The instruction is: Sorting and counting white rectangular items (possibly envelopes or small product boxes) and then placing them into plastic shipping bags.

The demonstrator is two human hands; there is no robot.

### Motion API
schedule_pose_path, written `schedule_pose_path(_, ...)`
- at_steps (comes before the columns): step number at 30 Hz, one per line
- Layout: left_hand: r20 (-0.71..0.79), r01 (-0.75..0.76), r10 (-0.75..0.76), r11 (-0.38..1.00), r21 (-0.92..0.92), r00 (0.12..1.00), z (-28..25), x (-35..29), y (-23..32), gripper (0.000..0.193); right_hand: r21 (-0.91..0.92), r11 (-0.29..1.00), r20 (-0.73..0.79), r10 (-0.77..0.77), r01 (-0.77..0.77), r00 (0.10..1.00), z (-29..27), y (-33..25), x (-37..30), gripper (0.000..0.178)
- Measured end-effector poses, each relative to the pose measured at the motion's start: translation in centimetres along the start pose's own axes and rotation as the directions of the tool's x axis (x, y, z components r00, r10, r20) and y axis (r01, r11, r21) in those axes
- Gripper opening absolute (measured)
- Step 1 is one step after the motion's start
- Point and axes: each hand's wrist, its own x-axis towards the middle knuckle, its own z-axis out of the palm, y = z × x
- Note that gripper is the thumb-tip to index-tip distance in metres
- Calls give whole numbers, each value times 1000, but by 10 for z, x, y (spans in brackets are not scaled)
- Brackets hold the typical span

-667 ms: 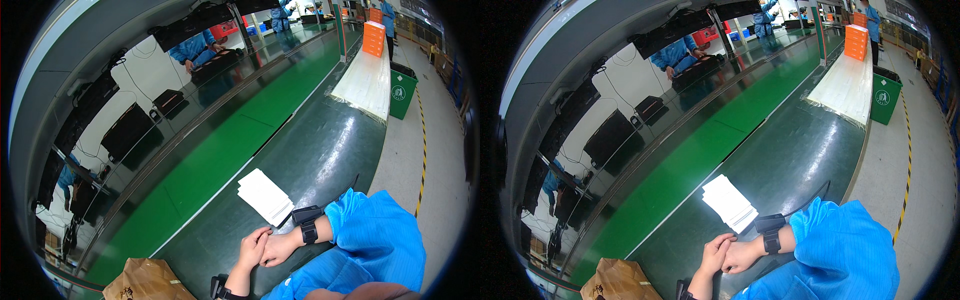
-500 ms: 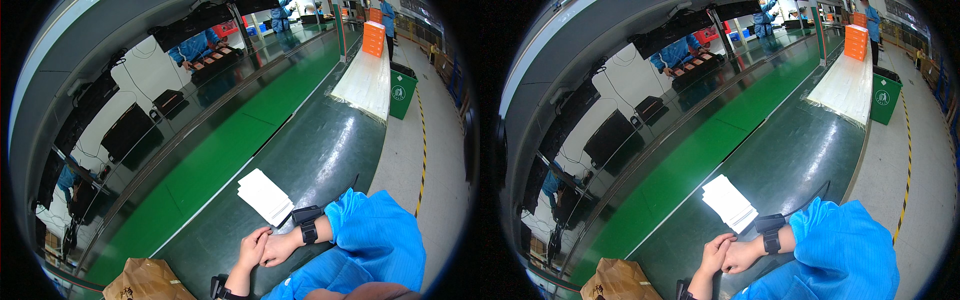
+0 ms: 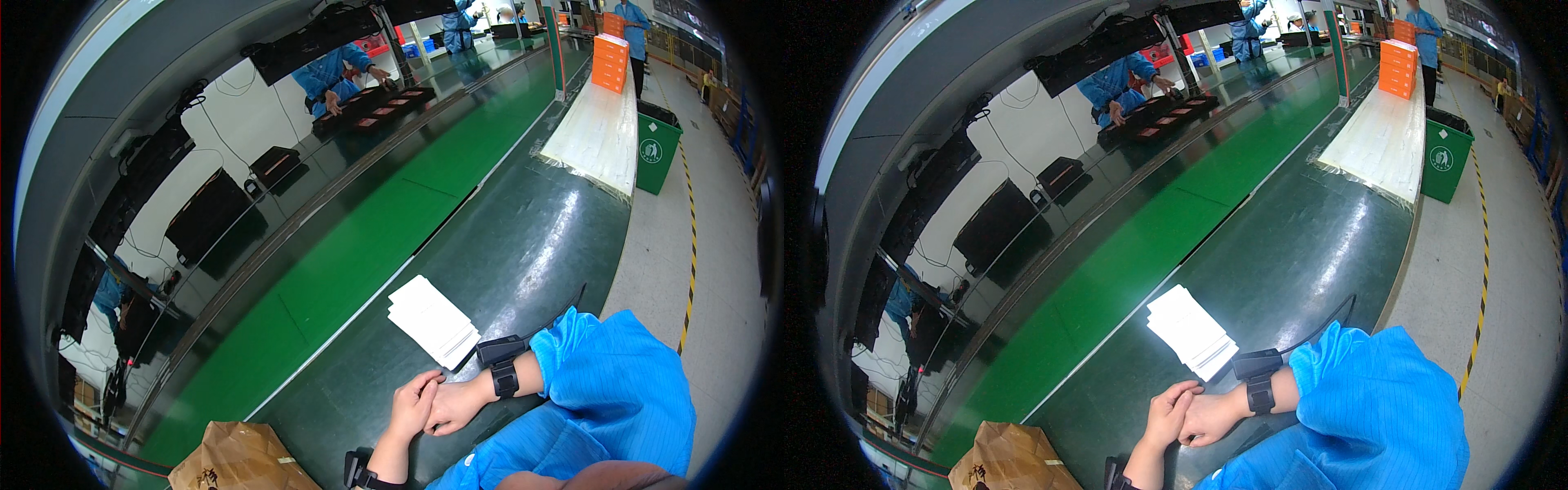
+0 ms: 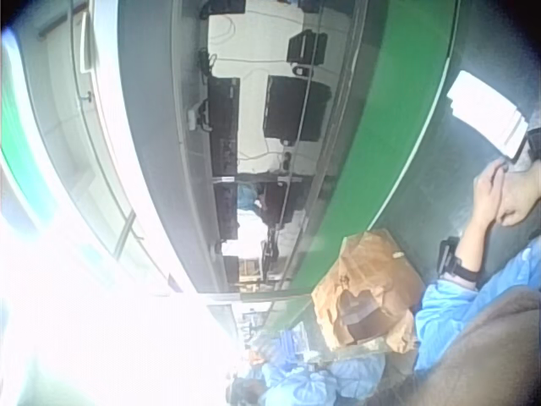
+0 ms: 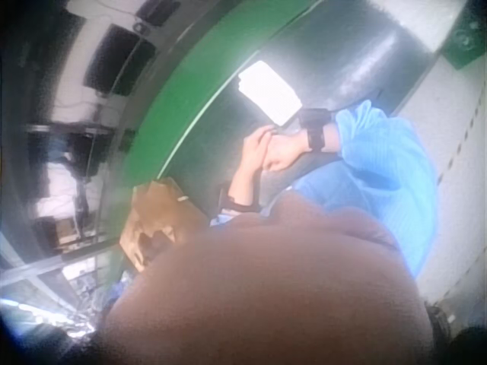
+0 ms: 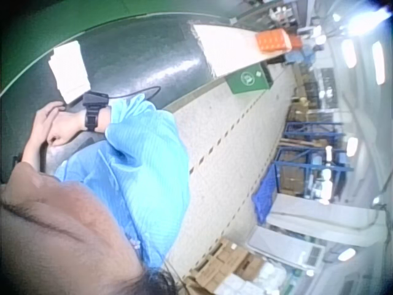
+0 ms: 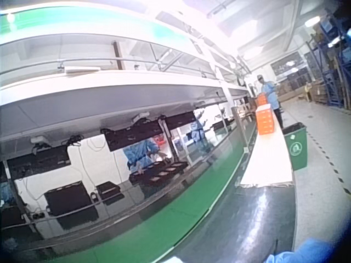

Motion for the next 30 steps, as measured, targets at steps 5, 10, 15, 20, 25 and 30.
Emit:
schedule_pose_path(5,-2,9,-9,1000,-9,1000,0,0,0,23,6,1000,13,0,0,1000,-2,-2,1,8)
schedule_pose_path(10,-4,11,-11,1000,-13,1000,0,-1,0,24,15,1000,-6,-8,8,1000,-1,-1,1,8)
schedule_pose_path(15,-6,16,-16,1000,17,1000,0,0,2,23,-2,1000,27,1,-1,1000,-2,-2,1,6)
schedule_pose_path(20,-9,17,-17,1000,9,1000,0,0,1,23,-3,1000,40,-3,3,999,1,1,1,6)
schedule_pose_path(25,-12,-1,1,1000,16,1000,0,0,1,24,19,1000,44,7,-8,999,3,3,-1,8)
schedule_pose_path(30,-11,-3,3,1000,9,1000,0,0,0,24,6,1000,46,10,-11,999,3,3,0,7)
